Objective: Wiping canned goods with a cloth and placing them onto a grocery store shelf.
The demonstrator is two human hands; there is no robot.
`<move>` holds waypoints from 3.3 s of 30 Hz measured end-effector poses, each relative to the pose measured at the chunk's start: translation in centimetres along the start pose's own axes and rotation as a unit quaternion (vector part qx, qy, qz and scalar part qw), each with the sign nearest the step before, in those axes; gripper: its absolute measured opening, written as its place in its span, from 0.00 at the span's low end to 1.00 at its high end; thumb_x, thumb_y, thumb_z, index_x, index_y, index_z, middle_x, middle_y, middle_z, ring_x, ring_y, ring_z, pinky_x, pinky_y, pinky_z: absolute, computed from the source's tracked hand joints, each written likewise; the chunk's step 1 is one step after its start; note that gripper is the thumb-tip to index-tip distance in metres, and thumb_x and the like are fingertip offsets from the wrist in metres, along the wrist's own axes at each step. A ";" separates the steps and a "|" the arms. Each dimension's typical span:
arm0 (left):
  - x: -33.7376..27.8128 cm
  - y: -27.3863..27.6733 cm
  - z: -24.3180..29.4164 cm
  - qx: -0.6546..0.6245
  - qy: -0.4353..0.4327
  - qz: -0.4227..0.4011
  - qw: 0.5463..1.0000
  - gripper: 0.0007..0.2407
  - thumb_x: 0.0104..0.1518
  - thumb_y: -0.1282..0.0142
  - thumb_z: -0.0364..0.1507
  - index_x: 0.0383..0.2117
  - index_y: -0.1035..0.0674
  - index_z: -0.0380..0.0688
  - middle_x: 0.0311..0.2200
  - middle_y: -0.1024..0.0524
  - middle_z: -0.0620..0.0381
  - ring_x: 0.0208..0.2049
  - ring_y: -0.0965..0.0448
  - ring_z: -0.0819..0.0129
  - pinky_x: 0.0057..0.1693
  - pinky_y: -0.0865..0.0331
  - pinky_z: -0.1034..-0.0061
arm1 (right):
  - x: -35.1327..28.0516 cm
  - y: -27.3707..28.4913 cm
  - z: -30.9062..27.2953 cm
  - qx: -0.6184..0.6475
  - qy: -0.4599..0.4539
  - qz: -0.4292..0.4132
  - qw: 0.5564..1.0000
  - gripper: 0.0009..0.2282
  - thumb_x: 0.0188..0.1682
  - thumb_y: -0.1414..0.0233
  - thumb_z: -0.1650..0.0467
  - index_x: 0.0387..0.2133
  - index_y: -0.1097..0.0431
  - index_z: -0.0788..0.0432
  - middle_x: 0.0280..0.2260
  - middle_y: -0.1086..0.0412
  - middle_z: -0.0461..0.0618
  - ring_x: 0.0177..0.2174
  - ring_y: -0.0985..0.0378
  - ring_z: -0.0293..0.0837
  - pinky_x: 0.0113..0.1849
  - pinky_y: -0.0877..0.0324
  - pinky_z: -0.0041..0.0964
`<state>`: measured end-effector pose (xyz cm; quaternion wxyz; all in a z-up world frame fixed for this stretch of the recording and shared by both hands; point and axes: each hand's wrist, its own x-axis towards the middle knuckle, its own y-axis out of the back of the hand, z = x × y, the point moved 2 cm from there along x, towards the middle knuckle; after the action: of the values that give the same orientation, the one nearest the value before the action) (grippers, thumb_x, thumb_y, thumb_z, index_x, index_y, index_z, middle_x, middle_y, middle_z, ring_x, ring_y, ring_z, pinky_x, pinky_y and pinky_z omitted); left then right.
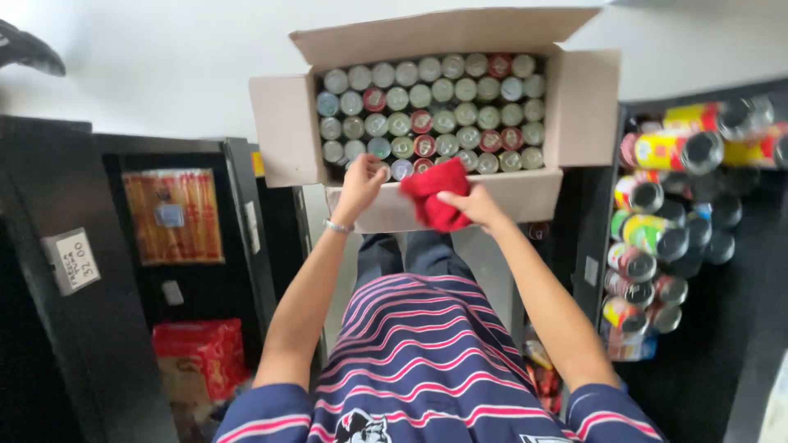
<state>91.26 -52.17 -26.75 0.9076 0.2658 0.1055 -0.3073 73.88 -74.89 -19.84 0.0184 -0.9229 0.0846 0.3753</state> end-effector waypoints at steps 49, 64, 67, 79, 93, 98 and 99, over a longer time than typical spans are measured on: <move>3.2 1.0 -10.0 0.278 0.126 0.047 0.951 0.25 0.62 0.56 0.21 0.68 0.41 0.47 0.44 0.26 0.31 0.40 0.19 0.38 0.43 0.24 0.51 | 18.2 -9.4 2.0 0.191 -0.068 0.042 0.978 0.21 0.51 0.44 0.60 0.48 0.28 0.66 0.46 0.23 0.51 0.45 0.21 0.42 0.49 0.28 0.38; -5.1 9.0 14.4 0.001 -0.245 0.034 0.969 0.32 0.49 0.35 0.23 0.64 0.36 0.46 0.59 0.39 0.38 0.59 0.32 0.41 0.62 0.32 0.62 | 10.5 -12.1 -10.4 0.463 0.027 -0.197 0.864 0.31 0.55 0.62 0.47 0.49 0.29 0.62 0.47 0.25 0.54 0.46 0.22 0.51 0.50 0.27 0.49; -3.8 8.1 16.2 -0.052 -0.297 0.189 0.934 0.33 0.52 0.31 0.26 0.65 0.36 0.45 0.57 0.34 0.40 0.59 0.29 0.44 0.63 0.32 0.61 | 9.9 -11.7 -13.6 0.478 0.084 -0.209 0.849 0.35 0.57 0.68 0.45 0.51 0.31 0.64 0.48 0.26 0.56 0.48 0.23 0.52 0.52 0.30 0.50; -4.1 8.2 23.8 -0.057 -0.168 0.235 0.956 0.40 0.54 0.30 0.25 0.69 0.49 0.46 0.47 0.26 0.46 0.48 0.20 0.55 0.54 0.25 0.65 | 1.4 -3.5 -14.6 0.403 0.081 -0.119 0.904 0.27 0.59 0.67 0.54 0.64 0.41 0.57 0.62 0.36 0.51 0.58 0.31 0.51 0.60 0.36 0.54; -16.1 1.5 23.5 -0.600 -0.217 0.444 0.629 0.21 0.61 0.39 0.33 0.55 0.31 0.38 0.44 0.20 0.52 0.43 0.19 0.70 0.49 0.24 0.73 | -7.1 -3.7 -16.2 0.070 0.340 -0.222 0.911 0.24 0.63 0.63 0.59 0.62 0.39 0.67 0.57 0.33 0.56 0.53 0.28 0.45 0.54 0.31 0.38; -22.1 -0.7 22.8 -0.454 -0.173 0.552 0.678 0.18 0.68 0.46 0.38 0.53 0.24 0.35 0.44 0.20 0.57 0.43 0.23 0.76 0.50 0.27 0.79 | -17.0 -9.4 -19.2 -0.128 0.642 -0.185 0.733 0.25 0.63 0.65 0.57 0.66 0.42 0.62 0.61 0.43 0.58 0.59 0.38 0.51 0.61 0.39 0.43; -23.4 -1.0 22.6 -0.405 -0.150 0.578 0.693 0.18 0.69 0.47 0.39 0.53 0.23 0.34 0.43 0.20 0.58 0.42 0.24 0.77 0.49 0.28 0.81 | -17.8 -10.7 -19.0 -0.174 0.712 -0.173 0.657 0.26 0.65 0.66 0.56 0.68 0.43 0.62 0.63 0.47 0.60 0.63 0.42 0.54 0.64 0.43 0.44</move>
<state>72.79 -53.48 -0.02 0.9299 -0.1680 -0.0919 0.3142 76.30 -63.65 5.84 -0.1437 -0.8919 -0.1561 -0.3993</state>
